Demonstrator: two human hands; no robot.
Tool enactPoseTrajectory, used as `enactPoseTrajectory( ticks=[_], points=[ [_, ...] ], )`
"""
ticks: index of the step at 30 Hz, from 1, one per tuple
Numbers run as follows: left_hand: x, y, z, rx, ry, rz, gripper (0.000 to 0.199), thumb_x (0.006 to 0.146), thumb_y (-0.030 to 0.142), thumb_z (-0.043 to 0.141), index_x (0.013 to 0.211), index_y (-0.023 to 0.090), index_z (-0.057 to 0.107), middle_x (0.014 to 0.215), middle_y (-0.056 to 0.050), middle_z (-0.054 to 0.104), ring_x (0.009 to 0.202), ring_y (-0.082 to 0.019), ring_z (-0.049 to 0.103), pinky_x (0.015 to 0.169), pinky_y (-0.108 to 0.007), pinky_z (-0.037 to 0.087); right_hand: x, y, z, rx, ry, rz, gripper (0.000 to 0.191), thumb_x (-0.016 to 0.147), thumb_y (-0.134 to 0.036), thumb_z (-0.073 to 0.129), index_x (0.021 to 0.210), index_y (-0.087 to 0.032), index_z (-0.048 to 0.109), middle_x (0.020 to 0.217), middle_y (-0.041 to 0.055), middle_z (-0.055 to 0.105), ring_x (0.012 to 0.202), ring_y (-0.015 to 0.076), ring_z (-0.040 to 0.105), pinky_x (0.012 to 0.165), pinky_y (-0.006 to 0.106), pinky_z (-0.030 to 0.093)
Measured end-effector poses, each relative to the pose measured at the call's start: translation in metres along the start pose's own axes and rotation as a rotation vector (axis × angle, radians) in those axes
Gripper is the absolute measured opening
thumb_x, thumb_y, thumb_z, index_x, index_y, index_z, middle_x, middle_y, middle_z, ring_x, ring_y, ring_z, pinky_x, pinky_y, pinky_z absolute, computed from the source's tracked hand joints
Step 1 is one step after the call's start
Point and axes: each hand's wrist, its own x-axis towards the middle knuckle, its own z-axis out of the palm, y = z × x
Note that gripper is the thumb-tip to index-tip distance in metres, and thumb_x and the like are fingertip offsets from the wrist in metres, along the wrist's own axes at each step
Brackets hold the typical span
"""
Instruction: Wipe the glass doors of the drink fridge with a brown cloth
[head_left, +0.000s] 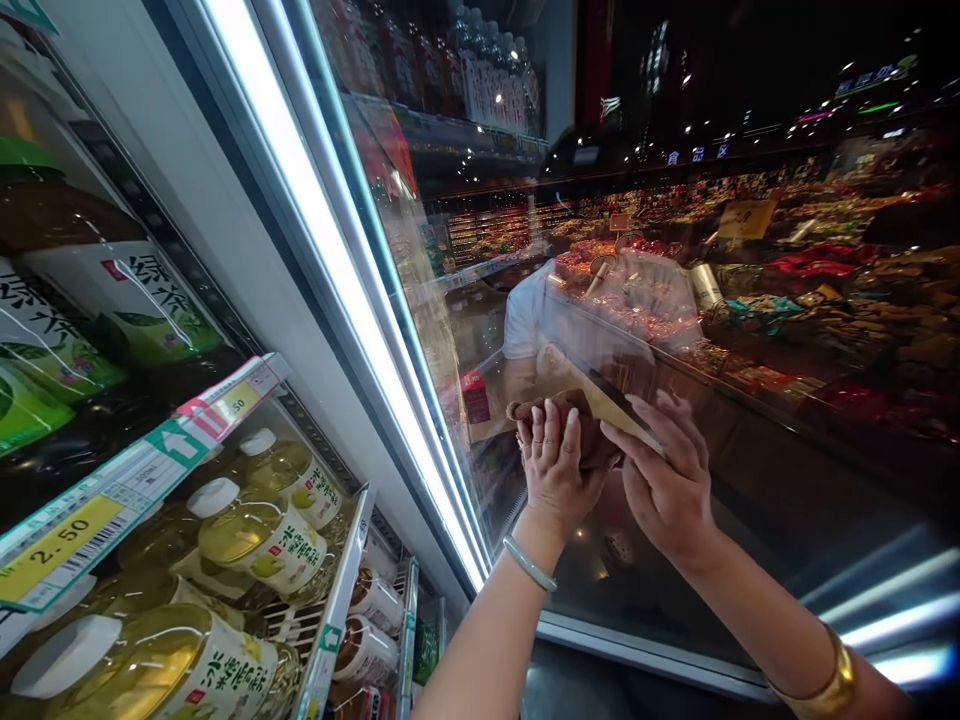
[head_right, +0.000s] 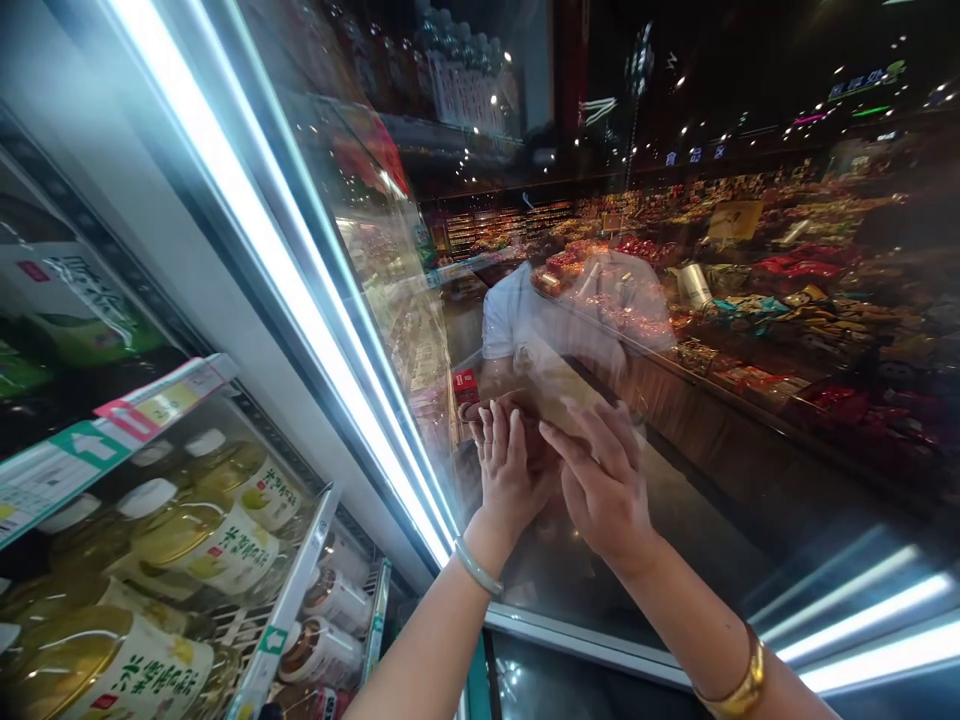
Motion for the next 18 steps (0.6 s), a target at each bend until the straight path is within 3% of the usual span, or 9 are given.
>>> enactPoseTrajectory(
  ticks=[3, 6, 8, 10, 12, 14, 16, 18],
  points=[
    [0.005, -0.017, -0.002, 0.056, 0.006, 0.066, 0.084, 0.097, 0.032, 0.072, 0.170, 0.032, 0.031, 0.180, -0.013, 0.022, 0.167, -0.036, 0.021, 0.134, -0.062, 0.028, 0.005, 0.009, 0.011, -0.223, -0.058, -0.103, 0.068, 0.099, -0.014, 0.064, 0.161, -0.032, 0.046, 0.160, 0.0054, 0.056, 0.164, 0.0245, 0.031, 0.139, 0.056, 0.014],
    [0.028, -0.042, -0.021, 0.009, 0.057, 0.093, 0.077, 0.099, 0.025, 0.068, 0.168, 0.033, 0.035, 0.178, -0.011, 0.032, 0.165, -0.032, 0.030, 0.132, -0.059, 0.035, 0.006, 0.018, 0.021, -0.310, -0.105, -0.113, 0.074, 0.101, -0.021, 0.063, 0.168, -0.031, 0.032, 0.166, 0.0064, 0.049, 0.165, 0.0220, 0.027, 0.139, 0.052, 0.013],
    [0.041, -0.050, -0.031, 0.023, 0.162, -0.021, 0.075, 0.101, 0.017, 0.061, 0.169, 0.030, 0.031, 0.176, -0.013, 0.035, 0.166, -0.031, 0.027, 0.133, -0.061, 0.032, 0.003, 0.020, 0.026, -0.382, -0.111, -0.119, 0.076, 0.101, -0.025, 0.065, 0.168, -0.031, 0.033, 0.170, 0.0062, 0.042, 0.167, 0.0214, 0.022, 0.139, 0.049, 0.013],
    [0.042, -0.045, -0.031, 0.028, 0.218, -0.119, 0.075, 0.101, 0.014, 0.056, 0.170, 0.027, 0.028, 0.176, -0.014, 0.035, 0.167, -0.030, 0.023, 0.134, -0.063, 0.029, -0.002, 0.017, 0.033, -0.432, -0.104, -0.114, 0.075, 0.100, -0.028, 0.067, 0.168, -0.032, 0.034, 0.172, 0.0062, 0.039, 0.168, 0.0229, 0.017, 0.139, 0.052, 0.012],
    [0.030, -0.030, -0.023, -0.011, 0.178, -0.133, 0.073, 0.101, 0.016, 0.059, 0.168, 0.028, 0.032, 0.176, -0.013, 0.035, 0.167, -0.031, 0.025, 0.134, -0.062, 0.031, -0.010, 0.011, 0.040, -0.420, -0.094, -0.076, 0.075, 0.101, -0.027, 0.062, 0.169, -0.030, 0.031, 0.171, 0.0069, 0.041, 0.168, 0.0238, 0.014, 0.139, 0.056, 0.008],
    [0.014, -0.018, -0.014, -0.062, 0.027, -0.028, 0.070, 0.102, 0.022, 0.061, 0.167, 0.032, 0.036, 0.174, -0.011, 0.040, 0.165, -0.030, 0.031, 0.132, -0.058, 0.035, -0.021, 0.004, 0.046, -0.366, -0.107, -0.015, 0.076, 0.103, -0.023, 0.055, 0.172, -0.026, 0.023, 0.168, 0.0084, 0.046, 0.168, 0.0229, 0.016, 0.139, 0.057, 0.006],
    [0.003, -0.020, -0.012, -0.034, -0.048, 0.039, 0.066, 0.103, 0.024, 0.061, 0.164, 0.033, 0.041, 0.171, -0.009, 0.046, 0.163, -0.028, 0.035, 0.132, -0.055, 0.037, -0.031, 0.000, 0.048, -0.319, -0.148, 0.029, 0.079, 0.102, -0.020, 0.052, 0.173, -0.024, 0.017, 0.166, 0.0094, 0.049, 0.167, 0.0219, 0.022, 0.139, 0.055, 0.007],
    [0.003, -0.035, -0.019, -0.009, -0.027, 0.057, 0.064, 0.103, 0.026, 0.061, 0.163, 0.033, 0.042, 0.171, -0.010, 0.046, 0.163, -0.028, 0.035, 0.131, -0.055, 0.038, -0.039, 0.000, 0.049, -0.316, -0.193, 0.022, 0.080, 0.101, -0.020, 0.057, 0.172, -0.028, 0.021, 0.167, 0.0079, 0.048, 0.166, 0.0225, 0.025, 0.139, 0.054, 0.009]
  ],
)
